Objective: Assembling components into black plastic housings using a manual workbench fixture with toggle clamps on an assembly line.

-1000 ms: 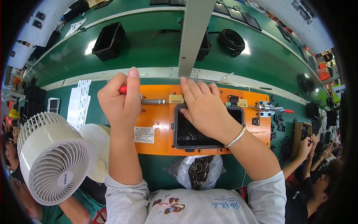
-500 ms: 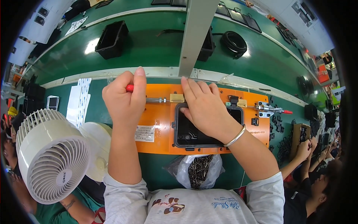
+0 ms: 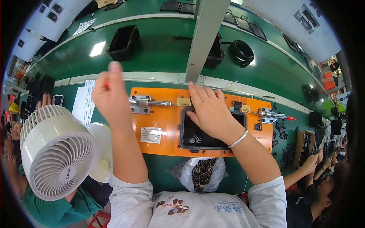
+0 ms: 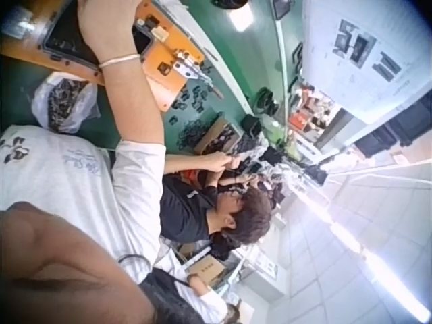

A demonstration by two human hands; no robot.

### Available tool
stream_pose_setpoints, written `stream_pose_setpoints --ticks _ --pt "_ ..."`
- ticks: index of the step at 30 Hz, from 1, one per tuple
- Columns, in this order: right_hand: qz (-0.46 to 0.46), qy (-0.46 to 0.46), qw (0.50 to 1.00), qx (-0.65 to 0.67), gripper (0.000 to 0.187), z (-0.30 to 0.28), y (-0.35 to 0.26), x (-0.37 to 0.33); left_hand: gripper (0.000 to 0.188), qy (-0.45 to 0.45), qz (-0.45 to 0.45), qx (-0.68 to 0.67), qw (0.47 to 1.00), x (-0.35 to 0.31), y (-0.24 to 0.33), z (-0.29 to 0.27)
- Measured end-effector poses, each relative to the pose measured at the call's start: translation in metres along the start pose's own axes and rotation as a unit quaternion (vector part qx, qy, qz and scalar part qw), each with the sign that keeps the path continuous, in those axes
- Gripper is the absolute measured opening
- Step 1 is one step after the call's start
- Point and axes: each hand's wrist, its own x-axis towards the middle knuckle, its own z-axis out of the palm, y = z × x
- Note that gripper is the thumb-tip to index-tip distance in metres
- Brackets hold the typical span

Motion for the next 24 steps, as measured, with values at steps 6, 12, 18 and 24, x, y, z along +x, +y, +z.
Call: stream_pose_setpoints --ticks 6,12,18,24 --pt "-0.006 0.004 1.0 0.018 0.078 0.001 0.004 -0.002 0.024 0.221 0.155 0.107 0.957 0.013 -0.009 -0.017" --pt "0.066 0.112 0.988 0.08 0.067 -0.042 0.011 -0.034 0.034 -0.215 0.154 0.232 0.936 -0.063 0.022 -0.017" --pt "0.291 0.114 0.95 -0.004 0.048 -0.038 0.02 -0.096 0.039 -0.407 0.055 0.366 0.835 -0.093 0.025 0.007" --pt "0.296 0.185 0.923 0.161 0.038 -0.057 0.026 -0.102 0.033 -0.42 0.0 0.262 0.869 -0.081 0.046 0.009"
